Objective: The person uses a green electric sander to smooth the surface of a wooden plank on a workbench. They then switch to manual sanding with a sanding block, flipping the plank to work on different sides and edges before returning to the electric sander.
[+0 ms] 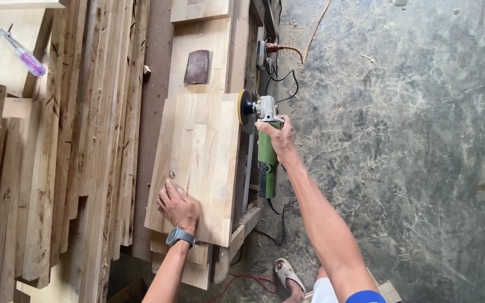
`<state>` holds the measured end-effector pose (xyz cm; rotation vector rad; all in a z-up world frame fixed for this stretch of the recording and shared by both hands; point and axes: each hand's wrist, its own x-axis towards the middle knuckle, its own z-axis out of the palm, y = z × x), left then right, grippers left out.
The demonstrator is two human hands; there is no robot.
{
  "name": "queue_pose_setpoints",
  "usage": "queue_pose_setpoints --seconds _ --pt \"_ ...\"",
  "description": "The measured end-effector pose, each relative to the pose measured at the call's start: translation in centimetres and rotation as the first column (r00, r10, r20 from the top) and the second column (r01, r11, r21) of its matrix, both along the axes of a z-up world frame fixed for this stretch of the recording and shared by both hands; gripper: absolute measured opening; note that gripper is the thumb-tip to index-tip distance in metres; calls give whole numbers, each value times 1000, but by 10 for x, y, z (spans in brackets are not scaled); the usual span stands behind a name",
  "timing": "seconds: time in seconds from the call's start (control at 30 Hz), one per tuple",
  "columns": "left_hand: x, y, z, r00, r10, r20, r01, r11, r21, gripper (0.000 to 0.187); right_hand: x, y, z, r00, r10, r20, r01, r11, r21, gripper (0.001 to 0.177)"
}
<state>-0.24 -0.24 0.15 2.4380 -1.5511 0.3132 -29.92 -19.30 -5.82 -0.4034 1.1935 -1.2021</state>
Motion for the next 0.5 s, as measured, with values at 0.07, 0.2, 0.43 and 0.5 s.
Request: queue_pose_setpoints --seconds 0.07,0.2,0.43,0.5 --pt "4 0 -7 1000 3 4 -3 1000 -2 51 2 9 -11 1000 -4 0 4 1000 8 60" --pt "9 3 -12 1000 6 3 -6 1000 1 50 7 34 -21 1000 1 20 -1 1000 -7 62" --pt "5 2 -5 1000 -8 4 8 1000 -4 50 9 84 0 996 19 -89 -17 999 27 64" --pt "3 4 -3 1000 4 -29 -4 1000 -1 50 10 102 -2 999 14 -31 -13 999 40 61"
